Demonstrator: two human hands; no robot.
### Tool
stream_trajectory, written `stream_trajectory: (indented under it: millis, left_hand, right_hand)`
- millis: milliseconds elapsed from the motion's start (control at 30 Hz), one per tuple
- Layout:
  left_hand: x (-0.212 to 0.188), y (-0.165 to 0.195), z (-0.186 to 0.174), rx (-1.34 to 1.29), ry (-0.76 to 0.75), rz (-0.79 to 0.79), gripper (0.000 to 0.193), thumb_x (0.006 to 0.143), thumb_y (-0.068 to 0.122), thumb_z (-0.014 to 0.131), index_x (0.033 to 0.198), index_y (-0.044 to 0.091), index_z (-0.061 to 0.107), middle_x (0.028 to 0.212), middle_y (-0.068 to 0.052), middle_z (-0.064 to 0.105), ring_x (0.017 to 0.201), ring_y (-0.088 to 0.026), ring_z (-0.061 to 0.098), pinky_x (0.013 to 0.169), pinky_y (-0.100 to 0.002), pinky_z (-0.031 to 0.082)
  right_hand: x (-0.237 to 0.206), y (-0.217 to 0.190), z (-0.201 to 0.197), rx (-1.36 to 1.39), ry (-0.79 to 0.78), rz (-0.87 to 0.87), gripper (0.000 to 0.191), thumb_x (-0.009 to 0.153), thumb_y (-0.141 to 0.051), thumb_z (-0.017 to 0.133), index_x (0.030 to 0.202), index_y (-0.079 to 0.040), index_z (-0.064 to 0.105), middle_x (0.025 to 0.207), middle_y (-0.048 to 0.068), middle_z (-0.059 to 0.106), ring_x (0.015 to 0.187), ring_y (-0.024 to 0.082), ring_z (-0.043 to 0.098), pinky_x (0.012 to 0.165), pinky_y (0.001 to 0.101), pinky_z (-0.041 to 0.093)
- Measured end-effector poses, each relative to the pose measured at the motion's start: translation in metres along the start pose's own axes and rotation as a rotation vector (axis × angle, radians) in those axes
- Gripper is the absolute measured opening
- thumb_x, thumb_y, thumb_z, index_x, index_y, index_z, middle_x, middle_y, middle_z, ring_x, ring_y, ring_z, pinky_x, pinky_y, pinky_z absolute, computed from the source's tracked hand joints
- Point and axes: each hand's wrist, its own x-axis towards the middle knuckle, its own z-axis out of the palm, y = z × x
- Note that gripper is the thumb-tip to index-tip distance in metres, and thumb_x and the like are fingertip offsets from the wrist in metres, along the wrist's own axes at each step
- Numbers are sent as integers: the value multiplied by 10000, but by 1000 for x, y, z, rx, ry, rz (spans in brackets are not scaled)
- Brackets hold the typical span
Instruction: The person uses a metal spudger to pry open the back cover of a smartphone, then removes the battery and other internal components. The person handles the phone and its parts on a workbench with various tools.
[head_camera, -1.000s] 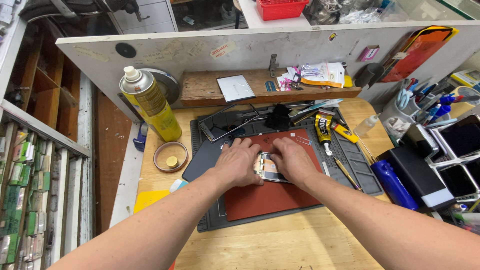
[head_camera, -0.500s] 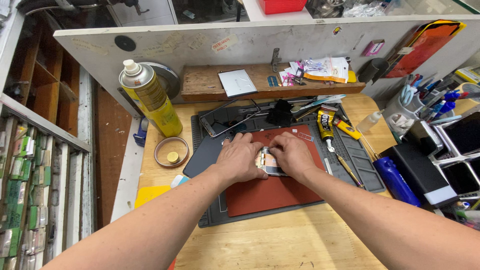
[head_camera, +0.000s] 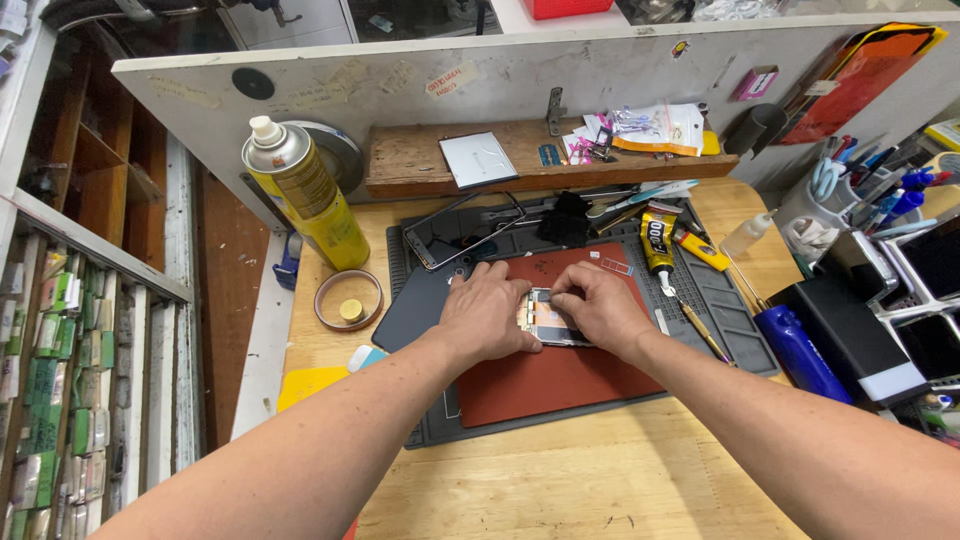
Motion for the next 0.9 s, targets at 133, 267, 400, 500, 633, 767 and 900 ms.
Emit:
stream_trajectory:
  millis: [133, 267, 400, 500, 633, 767, 900]
  left_hand:
    - [-1, 0, 0, 3, -12, -4, 853, 611, 477, 928, 1346, 153, 639, 1227, -63, 571, 1281, -268, 469, 1122, -581, 339]
    - [0, 2, -1, 27, -39, -17, 841, 625, 491, 921, 1343, 156, 638, 1233, -64, 564, 1286, -265, 465, 1125, -580, 339]
    - [-2, 4, -2, 26, -22, -5, 824, 631, 492, 914, 1330, 148, 644, 1226, -68, 566, 1278, -271, 465, 1122, -576, 340]
    - [-3, 5, -3, 28, 1, 6, 820, 635, 482, 921, 1328, 145, 642, 1229, -75, 559, 1282, -280, 455, 1123, -600, 313]
    - [-1, 6, -4, 20, -63, -36, 836, 625, 525, 927, 1307, 132, 646, 1246, -82, 554, 1302, -283, 447, 1102, -574, 358]
    - [1, 6, -2, 18, -7, -13, 801, 610, 488, 930, 1282, 141, 668, 1249, -80, 570, 1297, -288, 462, 1087, -586, 367]
    - [1, 5, -1, 22, -6, -22, 786, 623, 484, 933, 1275, 131, 672, 1250, -83, 571, 1293, -292, 465, 1085, -589, 367]
  right_hand:
    - [3, -3, -4, -52, -12, 17, 117, 874, -122, 715, 976, -64, 711, 982, 64, 696, 875, 225, 698, 785, 360, 559]
    - [8, -16, -13, -126, -128, -96, 448, 770, -65, 680, 1212, -88, 616, 1032, 87, 701, 956, 249, 705, 865, 369, 558]
    - [7, -35, -14, -343, -139, -54, 284, 785, -174, 778, 1030, -52, 704, 1044, 125, 686, 993, 321, 680, 889, 424, 536]
    - [7, -41, -9, -421, -136, 29, 228, 810, -212, 780, 975, -62, 733, 1037, 127, 687, 1016, 339, 667, 907, 449, 522]
    - [10, -35, -6, -497, -115, -18, 163, 862, -206, 733, 942, -65, 711, 1004, 130, 670, 1000, 354, 658, 894, 469, 514]
    - [15, -23, -7, -433, -128, -149, 173, 901, -173, 707, 960, -27, 636, 1006, 167, 644, 988, 395, 636, 864, 487, 508]
    - [12, -22, -6, -407, -127, -147, 184, 906, -165, 691, 1037, -59, 617, 996, 147, 670, 991, 385, 652, 851, 493, 516]
